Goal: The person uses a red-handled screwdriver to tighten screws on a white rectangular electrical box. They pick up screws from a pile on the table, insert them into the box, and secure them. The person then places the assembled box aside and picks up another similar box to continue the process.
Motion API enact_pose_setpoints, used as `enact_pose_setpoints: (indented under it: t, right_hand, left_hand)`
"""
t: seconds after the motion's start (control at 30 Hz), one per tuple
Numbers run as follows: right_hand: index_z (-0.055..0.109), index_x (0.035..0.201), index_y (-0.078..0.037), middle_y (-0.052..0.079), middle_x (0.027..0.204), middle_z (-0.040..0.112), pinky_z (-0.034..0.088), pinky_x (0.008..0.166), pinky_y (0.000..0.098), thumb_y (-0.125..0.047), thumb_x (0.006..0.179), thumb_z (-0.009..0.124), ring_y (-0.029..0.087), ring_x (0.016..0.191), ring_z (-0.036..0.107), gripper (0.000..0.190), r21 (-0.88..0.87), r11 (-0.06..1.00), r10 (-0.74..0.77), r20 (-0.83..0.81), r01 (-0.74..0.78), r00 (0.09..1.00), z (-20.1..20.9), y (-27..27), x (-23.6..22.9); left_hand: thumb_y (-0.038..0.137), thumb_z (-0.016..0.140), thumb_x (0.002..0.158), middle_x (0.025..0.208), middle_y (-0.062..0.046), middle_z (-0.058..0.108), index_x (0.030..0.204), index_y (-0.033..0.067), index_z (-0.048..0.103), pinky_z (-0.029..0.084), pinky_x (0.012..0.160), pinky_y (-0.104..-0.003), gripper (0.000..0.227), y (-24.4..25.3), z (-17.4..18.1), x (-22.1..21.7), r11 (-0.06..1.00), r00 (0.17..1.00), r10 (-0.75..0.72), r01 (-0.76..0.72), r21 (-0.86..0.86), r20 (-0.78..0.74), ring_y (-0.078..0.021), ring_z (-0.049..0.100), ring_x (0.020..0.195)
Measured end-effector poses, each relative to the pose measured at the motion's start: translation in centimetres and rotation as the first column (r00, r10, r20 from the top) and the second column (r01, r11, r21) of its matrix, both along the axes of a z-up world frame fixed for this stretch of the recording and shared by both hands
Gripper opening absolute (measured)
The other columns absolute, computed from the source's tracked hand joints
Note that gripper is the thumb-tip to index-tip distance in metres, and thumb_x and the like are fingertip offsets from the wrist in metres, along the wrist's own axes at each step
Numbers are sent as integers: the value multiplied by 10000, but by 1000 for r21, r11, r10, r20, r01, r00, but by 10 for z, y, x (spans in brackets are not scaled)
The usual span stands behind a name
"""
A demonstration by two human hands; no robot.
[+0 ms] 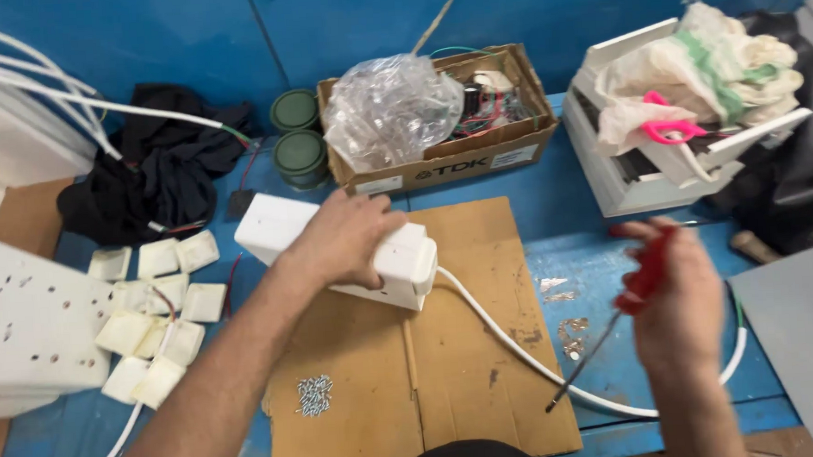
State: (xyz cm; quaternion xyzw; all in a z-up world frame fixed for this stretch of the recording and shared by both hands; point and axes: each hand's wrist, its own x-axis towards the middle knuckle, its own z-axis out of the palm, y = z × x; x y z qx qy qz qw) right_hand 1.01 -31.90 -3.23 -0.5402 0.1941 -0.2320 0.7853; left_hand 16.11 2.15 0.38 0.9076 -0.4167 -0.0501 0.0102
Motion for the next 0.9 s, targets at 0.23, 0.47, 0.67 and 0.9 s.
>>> enact_pose_setpoints:
  t: [0.23, 0.47, 0.67, 0.9]
  right_hand:
    - [503, 1294, 19, 234, 1127, 713, 559, 963, 312, -156, 1128, 568, 202, 940, 687, 249, -383, 919, 112, 29, -93, 993, -48, 1, -19]
    - [465, 1274, -1, 222, 1283, 656, 567, 989, 419, -268, 1111, 524, 254, 1067, 691, 318, 242, 970, 8, 61, -22, 998, -83, -7, -43]
    - [484, 1238, 19, 247, 1344, 614, 547, 1025, 426, -269, 1070, 501, 290, 1174, 654, 334, 322, 947, 49, -168, 8, 985, -117, 12, -73]
    - [492, 1226, 2, 169, 1239, 618, 549, 1051, 424, -251, 1059, 546, 263, 1168, 635, 308, 386, 922, 75, -256, 31, 964, -153, 6, -72]
  left_hand:
    - [258, 944, 431, 1109, -97, 626, 1240, 139, 650, 442, 933, -496, 869, -5, -29, -38, 959, 985, 137, -105, -263, 106, -335, 575, 1099]
    - [286, 685, 993, 922, -117, 796, 1139, 61, 761, 598, 713, -344, 279, -66, -121, -158, 163, 555, 276, -832, -531, -785, -211, 729, 822]
    - [219, 567, 1003, 1121, -103, 767, 1249, 48, 676, 606, 824, -293, 319, -91, -177, -136, -293, 250, -561, -952, -93, -789, -182, 738, 1021]
    - [161, 619, 1006, 1139, -81, 769, 1230, 46, 685, 593, 804, -307, 261, -103, -215, -127, -405, 191, -527, -913, 47, -828, -172, 732, 1013]
